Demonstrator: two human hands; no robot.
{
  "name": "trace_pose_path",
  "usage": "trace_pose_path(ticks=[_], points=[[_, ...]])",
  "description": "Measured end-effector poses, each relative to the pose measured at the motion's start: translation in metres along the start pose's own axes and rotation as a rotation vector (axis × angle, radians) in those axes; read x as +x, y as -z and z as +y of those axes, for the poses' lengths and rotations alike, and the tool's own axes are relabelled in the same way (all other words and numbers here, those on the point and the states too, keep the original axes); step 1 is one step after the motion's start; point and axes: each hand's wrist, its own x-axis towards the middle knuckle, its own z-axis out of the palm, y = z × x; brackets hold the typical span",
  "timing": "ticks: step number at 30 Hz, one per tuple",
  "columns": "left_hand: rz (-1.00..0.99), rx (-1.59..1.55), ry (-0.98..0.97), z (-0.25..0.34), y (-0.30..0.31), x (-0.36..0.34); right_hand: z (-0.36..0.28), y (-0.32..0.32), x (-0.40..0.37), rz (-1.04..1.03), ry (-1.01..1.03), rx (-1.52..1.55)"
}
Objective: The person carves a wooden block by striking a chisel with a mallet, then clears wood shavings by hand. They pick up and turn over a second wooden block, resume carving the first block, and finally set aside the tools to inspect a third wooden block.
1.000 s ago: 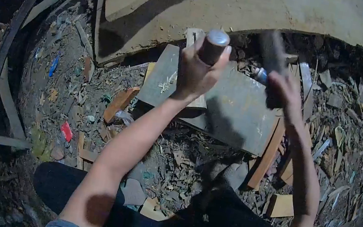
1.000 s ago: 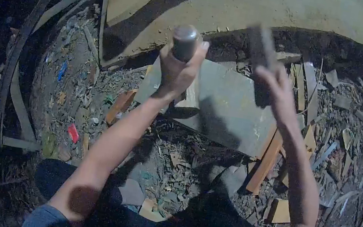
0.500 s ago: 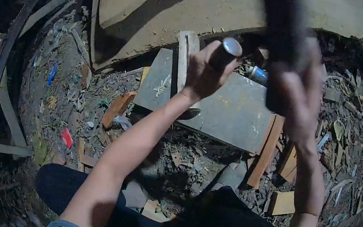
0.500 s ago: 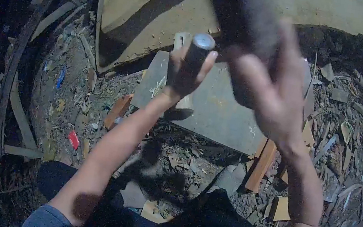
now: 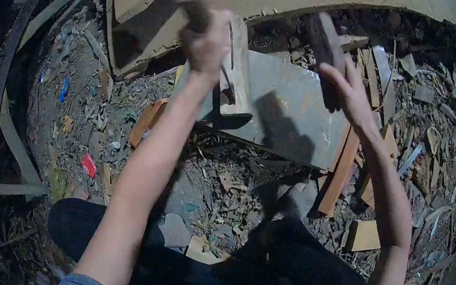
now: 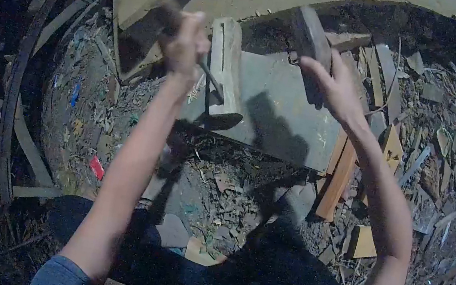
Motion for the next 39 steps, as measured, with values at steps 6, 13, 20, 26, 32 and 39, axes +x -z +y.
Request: trace_pose_path(ticks=[6,13,20,26,32,39], points=[[0.216,-0.352,0.146,0.002,0.071,0.02,0.105,0.003,-0.004,-0.094,-0.22,-0.488],[-0.017,-0.336,-0.05,0.002,0.068,-0.014,0.104,0.0,-0.007,-0.069,-0.124,-0.518],[-0.282,0.251,-0.208,0.045,0.104,-0.015,0.117,0.004,-0.004,-0.087,-0.119,-0.338],[0.229,-0.099,-0.14,0.053,0.087,-0.004,0.111,0.003,-0.007,-0.052,-0.113,-0.389],[0.356,-0.318,-0.111,0.036,0.079,0.004,0.104,0.003,-0.009,-0.067,-0.171,-0.411],[0.428,-0.141,-0.258,0.016,0.063,-0.008,0.107,0.006,-0.004,-0.106,-0.154,-0.392]])
